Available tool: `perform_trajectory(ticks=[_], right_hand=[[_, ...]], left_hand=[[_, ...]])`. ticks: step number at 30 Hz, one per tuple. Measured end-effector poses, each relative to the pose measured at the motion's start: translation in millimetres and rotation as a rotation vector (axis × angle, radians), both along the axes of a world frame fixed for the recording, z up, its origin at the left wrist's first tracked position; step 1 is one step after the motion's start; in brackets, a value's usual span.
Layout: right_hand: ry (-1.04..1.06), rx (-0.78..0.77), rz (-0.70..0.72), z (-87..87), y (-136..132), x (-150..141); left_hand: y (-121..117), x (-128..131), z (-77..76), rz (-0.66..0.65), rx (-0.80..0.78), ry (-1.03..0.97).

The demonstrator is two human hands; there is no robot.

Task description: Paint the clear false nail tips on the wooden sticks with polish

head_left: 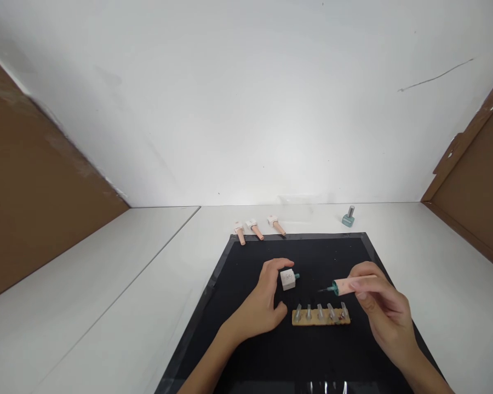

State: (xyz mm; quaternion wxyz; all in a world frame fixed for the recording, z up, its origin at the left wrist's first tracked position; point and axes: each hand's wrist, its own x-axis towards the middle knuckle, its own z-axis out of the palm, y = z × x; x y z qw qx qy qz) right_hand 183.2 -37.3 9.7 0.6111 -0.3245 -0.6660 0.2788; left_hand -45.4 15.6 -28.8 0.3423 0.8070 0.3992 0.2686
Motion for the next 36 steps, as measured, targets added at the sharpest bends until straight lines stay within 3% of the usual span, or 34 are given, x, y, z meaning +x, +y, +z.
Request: perform_trajectory(ticks=[4, 8, 13, 20, 25, 31, 36], right_hand=[[0.013, 0.015, 0.025, -0.8, 0.5, 0.9], [0.019, 0.025, 0.016, 0.8, -0.1, 0.8], [0.016, -0.001, -0.032, 2.5, 0.5, -0.5], [0.015, -0.151, -0.195, 3.8, 7.2, 0.4], [0.065, -0.187, -0.348, 2.7, 9.1, -0.7], [0.076, -0.252, -0.389, 2.8, 9.3, -3.4], [0.202, -0.385, -0.481, -6.0, 10.8, -5.5]], left_hand=[[-5.5, 1.2, 4.4, -0.164, 0.073, -0.027], [-8.0, 5.0, 4.9, -0.236, 0.135, -0.014], [-11.1, 7.3, 5.6, -0.202, 0.125, 0.078], [-11.2, 13.3, 11.2, -0.118, -0.061, 0.271], [-9.8, 17.8, 3.0, -0.118, -0.094, 0.322], [-11.4, 21.5, -5.6, -0.081, -0.096, 0.082], [-13.4, 22.3, -1.7, 0.05, -0.237, -0.343]])
